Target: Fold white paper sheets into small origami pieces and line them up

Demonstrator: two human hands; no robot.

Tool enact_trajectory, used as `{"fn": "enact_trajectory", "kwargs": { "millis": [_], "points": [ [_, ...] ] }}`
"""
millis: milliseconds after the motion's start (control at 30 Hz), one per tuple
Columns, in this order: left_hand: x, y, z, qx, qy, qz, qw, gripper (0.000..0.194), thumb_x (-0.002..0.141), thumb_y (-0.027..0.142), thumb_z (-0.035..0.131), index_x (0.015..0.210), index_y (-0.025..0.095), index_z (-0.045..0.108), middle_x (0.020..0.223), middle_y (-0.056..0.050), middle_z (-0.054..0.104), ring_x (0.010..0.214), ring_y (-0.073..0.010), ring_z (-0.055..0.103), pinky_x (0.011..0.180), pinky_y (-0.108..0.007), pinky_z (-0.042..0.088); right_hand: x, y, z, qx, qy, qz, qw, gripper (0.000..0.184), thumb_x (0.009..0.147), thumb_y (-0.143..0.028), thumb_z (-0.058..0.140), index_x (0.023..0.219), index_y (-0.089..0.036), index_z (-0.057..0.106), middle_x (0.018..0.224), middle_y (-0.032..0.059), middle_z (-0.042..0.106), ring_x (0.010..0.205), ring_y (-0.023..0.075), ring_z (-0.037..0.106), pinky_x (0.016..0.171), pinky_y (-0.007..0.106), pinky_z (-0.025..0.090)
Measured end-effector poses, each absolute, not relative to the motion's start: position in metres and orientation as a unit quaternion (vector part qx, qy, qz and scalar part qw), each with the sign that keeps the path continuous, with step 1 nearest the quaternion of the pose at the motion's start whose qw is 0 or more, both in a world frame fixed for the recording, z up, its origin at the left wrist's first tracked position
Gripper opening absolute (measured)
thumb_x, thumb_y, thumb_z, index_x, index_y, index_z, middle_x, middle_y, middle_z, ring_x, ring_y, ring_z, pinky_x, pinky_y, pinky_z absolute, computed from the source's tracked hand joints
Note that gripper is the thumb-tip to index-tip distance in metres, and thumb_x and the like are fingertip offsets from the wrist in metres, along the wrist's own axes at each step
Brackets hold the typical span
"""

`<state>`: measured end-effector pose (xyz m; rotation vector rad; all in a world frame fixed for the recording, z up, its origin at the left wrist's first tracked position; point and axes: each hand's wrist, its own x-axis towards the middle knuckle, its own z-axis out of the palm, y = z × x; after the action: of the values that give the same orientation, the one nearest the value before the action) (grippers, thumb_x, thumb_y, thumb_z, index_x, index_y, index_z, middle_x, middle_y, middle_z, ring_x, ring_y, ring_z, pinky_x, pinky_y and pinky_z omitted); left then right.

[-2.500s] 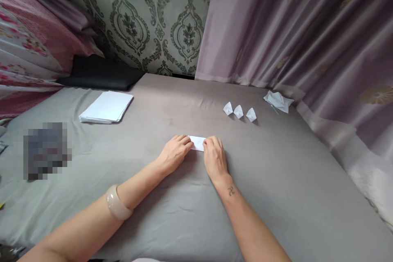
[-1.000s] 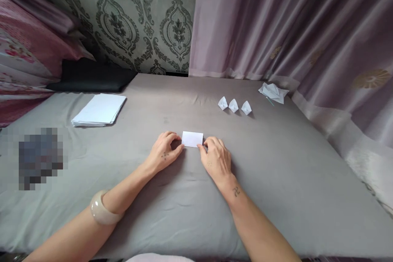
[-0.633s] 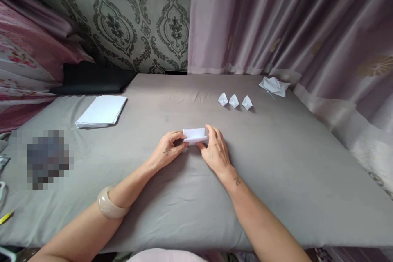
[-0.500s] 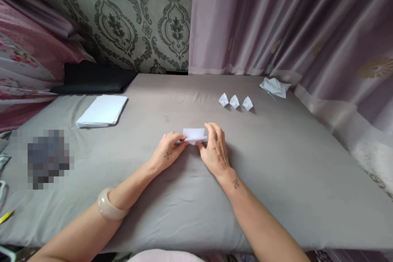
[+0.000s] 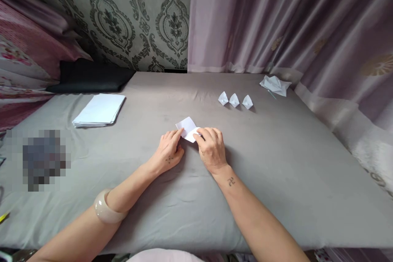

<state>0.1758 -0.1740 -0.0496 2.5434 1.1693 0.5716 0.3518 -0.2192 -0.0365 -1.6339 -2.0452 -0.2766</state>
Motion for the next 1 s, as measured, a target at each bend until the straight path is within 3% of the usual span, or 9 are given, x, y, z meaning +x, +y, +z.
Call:
{"fn": "enact_trajectory", "kwargs": {
  "millis": [233,433,567,667,833,1000],
  "points": [
    [0.174,-0.174,-0.048,0.866,0.457,0.170,0.106,0.054,0.077,0.011,0.043,0.131,0.015,0.039,0.127,-0.017,0.048,0.113,-0.0292,0.045,0.090,-0.043,0.039,0.346,-0.219,-0.042,-0.555,-0.802,-0.086,0.203,0.033,0.092,-0.007,0.040,0.111,-0.016,0.066,0.125,0.0074,0.065,0.122,0.0218,0.052,0.108,0.041,0.035],
    [0.171,-0.176,-0.040,0.872,0.455,0.175,0.038,0.028,0.077,0.012,0.050,0.104,0.015,0.055,0.144,-0.020,0.031,0.132,-0.0391,0.029,0.098,-0.053,0.034,0.349,-0.218,-0.049,-0.551,-0.805,-0.046,0.215,0.034,0.089,-0.002,0.042,0.111,-0.012,0.066,0.124,0.0102,0.065,0.120,0.0225,0.055,0.106,0.038,0.041],
    [0.171,-0.176,-0.040,0.899,0.391,0.181,0.074,0.025,0.082,0.007,0.044,0.100,0.017,0.057,0.117,-0.014,0.056,0.106,-0.0267,0.052,0.090,-0.042,0.044,0.350,-0.218,-0.051,-0.567,-0.794,-0.014,0.217,0.036,0.093,-0.009,0.041,0.123,-0.013,0.059,0.130,0.0117,0.061,0.119,0.0228,0.056,0.102,0.038,0.046],
    [0.173,-0.175,-0.044,0.879,0.411,0.214,0.113,0.019,0.086,0.010,0.044,0.096,0.018,0.058,0.104,-0.010,0.060,0.092,-0.0229,0.054,0.080,-0.036,0.048,0.349,-0.216,-0.050,-0.592,-0.779,0.010,0.207,0.041,0.095,-0.018,0.043,0.134,-0.010,0.049,0.137,0.0153,0.054,0.121,0.0255,0.054,0.099,0.042,0.048],
    [0.173,-0.172,-0.050,0.843,0.441,0.268,0.153,0.011,0.090,0.015,0.049,0.092,0.019,0.060,0.099,-0.008,0.062,0.088,-0.0211,0.055,0.078,-0.034,0.048,0.350,-0.212,-0.044,-0.594,-0.777,0.037,0.202,0.033,0.094,-0.020,0.046,0.124,-0.014,0.059,0.132,0.0125,0.059,0.113,0.0251,0.056,0.094,0.041,0.050],
    [0.172,-0.167,-0.056,0.815,0.459,0.295,0.195,0.013,0.091,0.019,0.051,0.087,0.018,0.063,0.097,-0.007,0.064,0.088,-0.0207,0.056,0.079,-0.033,0.048,0.351,-0.207,-0.045,-0.613,-0.743,0.074,0.259,0.023,0.094,-0.022,0.048,0.102,-0.019,0.069,0.122,0.0070,0.066,0.103,0.0217,0.059,0.089,0.037,0.050]
  ]
}}
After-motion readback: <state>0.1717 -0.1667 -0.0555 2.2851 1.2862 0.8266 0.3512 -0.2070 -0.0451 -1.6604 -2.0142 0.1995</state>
